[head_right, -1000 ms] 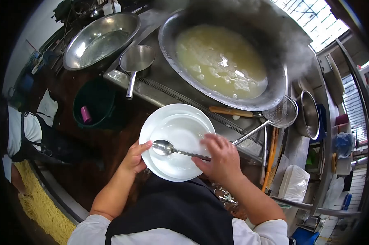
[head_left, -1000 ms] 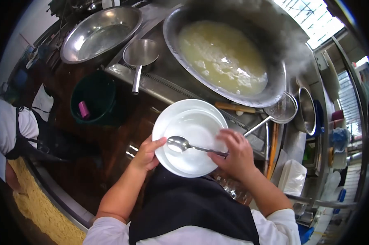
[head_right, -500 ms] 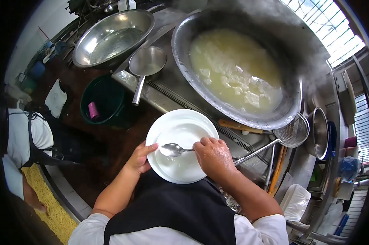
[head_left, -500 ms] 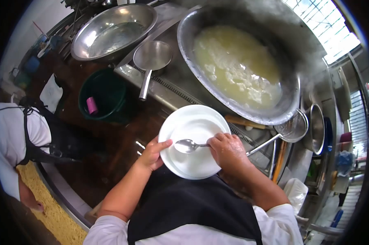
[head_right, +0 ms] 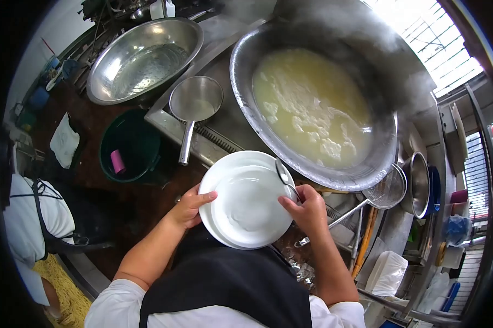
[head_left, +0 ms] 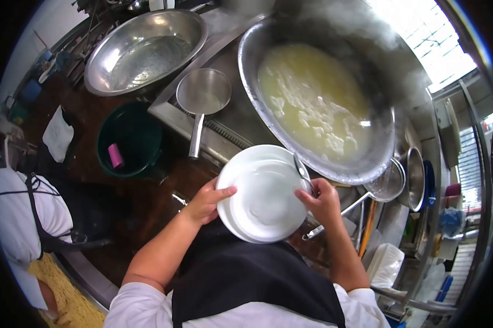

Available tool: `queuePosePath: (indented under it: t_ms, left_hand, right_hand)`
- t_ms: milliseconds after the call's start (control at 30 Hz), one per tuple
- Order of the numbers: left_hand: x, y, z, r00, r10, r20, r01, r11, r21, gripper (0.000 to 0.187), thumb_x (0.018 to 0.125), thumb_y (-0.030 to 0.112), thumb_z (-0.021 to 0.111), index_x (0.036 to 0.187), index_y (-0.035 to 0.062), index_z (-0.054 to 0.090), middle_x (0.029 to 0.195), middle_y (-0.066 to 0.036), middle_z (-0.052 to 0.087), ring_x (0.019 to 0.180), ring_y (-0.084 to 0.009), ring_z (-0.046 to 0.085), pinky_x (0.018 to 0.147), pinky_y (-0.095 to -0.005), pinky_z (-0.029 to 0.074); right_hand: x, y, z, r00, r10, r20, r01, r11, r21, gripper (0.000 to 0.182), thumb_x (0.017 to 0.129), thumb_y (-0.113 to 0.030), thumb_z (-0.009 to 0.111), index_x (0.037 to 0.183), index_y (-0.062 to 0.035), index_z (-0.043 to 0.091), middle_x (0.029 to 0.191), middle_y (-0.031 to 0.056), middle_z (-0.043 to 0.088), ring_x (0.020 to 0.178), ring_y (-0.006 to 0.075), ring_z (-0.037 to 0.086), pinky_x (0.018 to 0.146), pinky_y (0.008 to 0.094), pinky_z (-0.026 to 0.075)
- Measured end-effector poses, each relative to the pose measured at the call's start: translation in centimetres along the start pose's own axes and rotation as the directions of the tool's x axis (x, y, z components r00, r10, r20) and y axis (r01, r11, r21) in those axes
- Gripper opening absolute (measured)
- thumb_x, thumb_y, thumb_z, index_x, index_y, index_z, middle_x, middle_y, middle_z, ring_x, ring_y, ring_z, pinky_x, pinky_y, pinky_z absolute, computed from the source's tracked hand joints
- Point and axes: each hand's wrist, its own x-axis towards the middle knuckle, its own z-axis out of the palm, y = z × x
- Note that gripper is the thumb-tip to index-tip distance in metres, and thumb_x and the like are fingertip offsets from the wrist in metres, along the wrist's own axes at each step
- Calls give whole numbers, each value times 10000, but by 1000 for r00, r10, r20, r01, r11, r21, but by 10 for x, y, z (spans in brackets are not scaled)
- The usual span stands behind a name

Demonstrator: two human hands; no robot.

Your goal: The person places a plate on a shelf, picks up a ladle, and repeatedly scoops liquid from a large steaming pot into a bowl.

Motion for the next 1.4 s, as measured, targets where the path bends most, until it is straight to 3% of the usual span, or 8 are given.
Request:
queuePosePath:
  t_ms: [267, 333, 433, 733, 933, 1000, 1233, 1400]
  left_hand:
    - [14, 5, -13, 996, -82, -22, 83, 996, 41, 529, 812, 108, 658, 1266, -4, 408, 1154, -140, 552, 1056, -239, 555, 922, -389, 453]
    - [15, 5, -14, 995, -91, -26, 92, 995, 33, 525, 815, 108, 656, 1265, -1, 410, 1153, -139, 553, 1057, -237, 555, 922, -388, 453]
    - [15, 7, -12, 997, -70, -28, 71, 997, 40, 466, 837, 117, 634, 1239, -16, 438, 1142, -124, 563, 1049, -213, 554, 917, -357, 449]
    - [25, 11, 0, 996, -40, -83, 51, 989, 138, 450, 838, 108, 640, 1231, 0, 449, 1143, -116, 562, 1050, -207, 550, 923, -346, 445]
    - [31, 12, 5, 998, -36, -52, 46, 979, 199, 444, 849, 152, 639, 1228, 10, 456, 1133, -103, 568, 1022, -183, 558, 891, -320, 455]
    - [33, 13, 4, 997, -28, -69, 41, 977, 208, 442, 853, 168, 638, 1224, 10, 458, 1130, -102, 569, 1014, -178, 561, 885, -314, 456]
    - [40, 12, -1, 992, -65, -104, 73, 995, 72, 511, 867, 269, 610, 1262, 13, 411, 1144, -138, 553, 1023, -229, 572, 878, -364, 484]
    - [44, 17, -1, 995, -37, -88, 32, 997, -66, 430, 909, 255, 549, 1236, -3, 443, 1146, -124, 569, 1018, -208, 579, 879, -329, 476]
  right_hand:
    - [10, 5, 13, 948, -263, -177, 197, 927, -319, 420, 654, -295, 788, 873, -4, 581, 721, 82, 599, 658, 169, 566, 601, 305, 465]
    - [16, 8, 8, 1000, -9, 29, 11, 997, -71, 441, 642, -291, 798, 875, 1, 562, 731, 74, 593, 650, 155, 549, 610, 298, 468]
    - [19, 0, 5, 998, 51, 41, -55, 992, 115, 453, 629, -277, 809, 872, 10, 557, 743, 67, 592, 654, 140, 538, 616, 291, 470]
    - [23, -6, -15, 996, 81, 43, -82, 996, 19, 423, 640, -241, 796, 872, 23, 560, 759, 73, 595, 661, 136, 536, 623, 295, 464]
    - [18, -10, -23, 958, 56, 280, -155, 925, 346, 463, 676, -196, 769, 1024, 35, 569, 874, 76, 630, 771, 138, 583, 721, 286, 477]
    - [13, -20, -25, 924, 95, 371, -306, 766, 565, 452, 721, -177, 736, 1084, 26, 560, 931, 72, 633, 850, 132, 587, 782, 278, 467]
    - [14, 0, -14, 924, 85, 374, -287, 801, 525, 372, 777, -140, 681, 1091, 21, 564, 947, 59, 631, 862, 127, 583, 779, 274, 463]
    - [6, 18, -15, 929, 161, 332, -352, 660, 664, 337, 784, -141, 681, 1067, 11, 579, 905, 60, 643, 782, 129, 607, 717, 268, 488]
